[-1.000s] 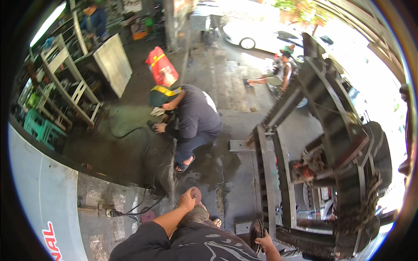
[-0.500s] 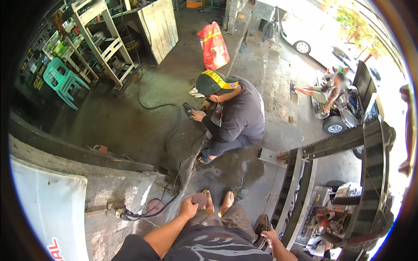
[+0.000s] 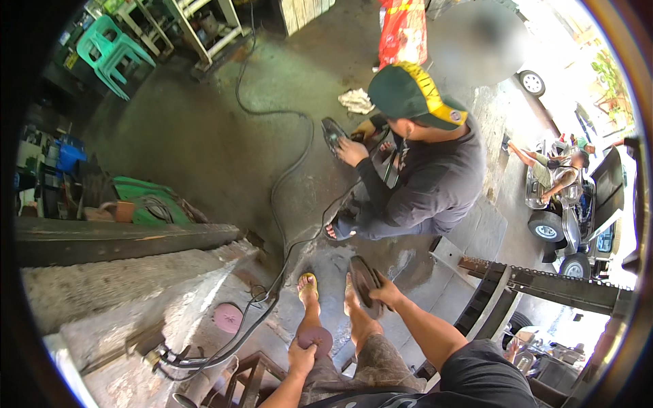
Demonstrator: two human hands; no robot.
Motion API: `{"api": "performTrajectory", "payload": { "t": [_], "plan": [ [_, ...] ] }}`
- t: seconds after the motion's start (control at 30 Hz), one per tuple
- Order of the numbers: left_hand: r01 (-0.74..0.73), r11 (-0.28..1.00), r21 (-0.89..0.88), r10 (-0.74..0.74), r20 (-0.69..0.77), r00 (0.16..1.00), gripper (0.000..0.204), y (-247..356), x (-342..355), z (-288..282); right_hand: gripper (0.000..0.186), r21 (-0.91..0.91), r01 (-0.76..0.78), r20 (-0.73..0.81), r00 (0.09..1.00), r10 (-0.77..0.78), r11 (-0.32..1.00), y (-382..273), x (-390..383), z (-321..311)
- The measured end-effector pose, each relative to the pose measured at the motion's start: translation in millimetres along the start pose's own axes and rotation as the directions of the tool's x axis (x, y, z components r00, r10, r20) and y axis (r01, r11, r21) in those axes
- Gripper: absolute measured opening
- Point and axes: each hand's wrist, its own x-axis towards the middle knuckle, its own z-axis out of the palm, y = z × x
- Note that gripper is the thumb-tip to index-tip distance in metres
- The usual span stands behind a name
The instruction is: The person uses a handheld angle grinder to smooth the surface of a brake disc. They hold the disc steady with one hand while operating the tool with the other, moving the grinder across the disc face. The person then sets the disc aside and picks up another disc to continue the process.
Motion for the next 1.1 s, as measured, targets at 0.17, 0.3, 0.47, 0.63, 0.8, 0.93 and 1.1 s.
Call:
{"api": "performTrajectory", "payload": {
  "t": [0.17,0.3,0.47,0.63,0.8,0.93,1.1],
  "plan": [
    [0.107,0.992,-0.061,-0.101,0.085,0.991,0.055,-43.3,-6.3,31.8,0.065,0.616,-0.212,0.132,0.977,0.166,0.759,2.4,106.9,69.2],
    [0.138,0.962,-0.235,-0.118,0.099,0.988,0.041,-53.9,4.6,10.3,0.039,0.824,-0.164,0.110,0.985,0.130,0.542,76.0,202.8,114.1],
    [0.110,0.990,-0.090,-0.102,0.087,0.991,0.044,-65.6,8.2,-8.6,0.027,0.918,-0.131,0.151,0.988,-0.023,0.375,27.3,262.2,161.1],
    [0.075,0.996,-0.048,-0.071,0.078,0.994,0.045,-31.5,24.8,-31.9,0.034,0.916,-0.051,0.054,0.999,0.004,0.397,17.5,317.6,164.6],
    [0.077,0.996,-0.054,-0.073,0.083,0.994,0.044,-31.9,25.2,-32.6,0.038,0.884,0.080,-0.123,0.990,0.064,0.460,3.4,359.3,190.3],
    [0.022,0.998,-0.062,-0.014,0.123,0.992,0.042,-20.5,36.7,-33.1,0.052,0.422,0.044,-0.422,0.894,0.153,0.905,44.6,411.8,188.4],
    [0.018,0.998,-0.064,-0.012,0.096,0.995,0.043,-11.0,31.5,-30.5,0.068,0.059,-0.166,-0.143,0.975,0.173,0.984,36.8,388.4,192.9]
  ]
}}
